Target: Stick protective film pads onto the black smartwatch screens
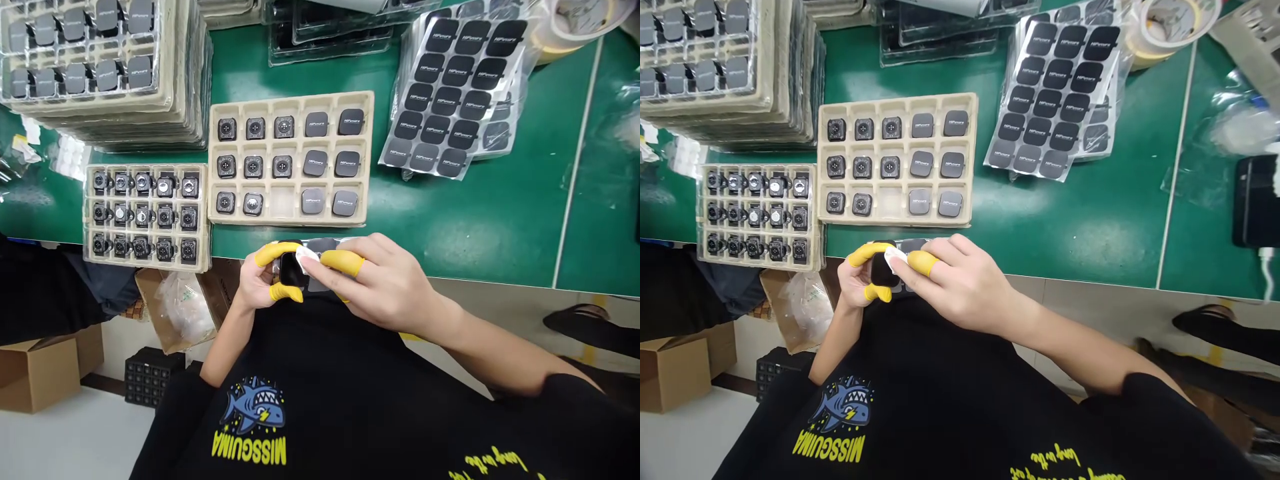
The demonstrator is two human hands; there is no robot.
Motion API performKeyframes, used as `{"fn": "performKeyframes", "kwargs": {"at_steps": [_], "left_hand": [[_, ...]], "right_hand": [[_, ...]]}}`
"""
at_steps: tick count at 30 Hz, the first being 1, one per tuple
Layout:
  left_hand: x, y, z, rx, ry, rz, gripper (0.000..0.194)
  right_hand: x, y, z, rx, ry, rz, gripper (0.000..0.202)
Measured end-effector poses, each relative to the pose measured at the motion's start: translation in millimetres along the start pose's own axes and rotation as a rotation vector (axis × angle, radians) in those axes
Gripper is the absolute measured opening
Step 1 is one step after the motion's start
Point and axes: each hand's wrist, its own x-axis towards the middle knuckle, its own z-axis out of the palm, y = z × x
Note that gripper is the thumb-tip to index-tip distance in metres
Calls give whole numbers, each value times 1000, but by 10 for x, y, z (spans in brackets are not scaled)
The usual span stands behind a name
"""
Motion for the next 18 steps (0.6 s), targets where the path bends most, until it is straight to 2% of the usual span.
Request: {"fn": "performKeyframes", "kwargs": {"at_steps": [2,4,6,8,10,14,16,18], "left_hand": [[-5,-6,-5,1,-4,-29,78],[-25,-24,-29,-4,22,-63,80],[-54,-48,-67,-21,69,-79,80],[-80,-73,-98,-41,100,-89,80],[-94,-91,-105,-52,102,-111,82],[-93,-92,-53,-58,92,-131,90],[-83,-71,-31,-52,75,-134,90],[-67,-36,-25,-54,50,-129,87]], "right_hand": [[6,23,17,59,-13,-25,43],[-4,53,-5,199,-84,-66,34],[-36,80,-70,360,-184,-95,29],[-81,92,-160,449,-208,-59,30],[-122,81,-246,426,-129,26,34],[-120,14,-334,216,31,186,43],[-75,-4,-324,143,41,191,48],[-20,1,-284,103,19,122,48]]}}
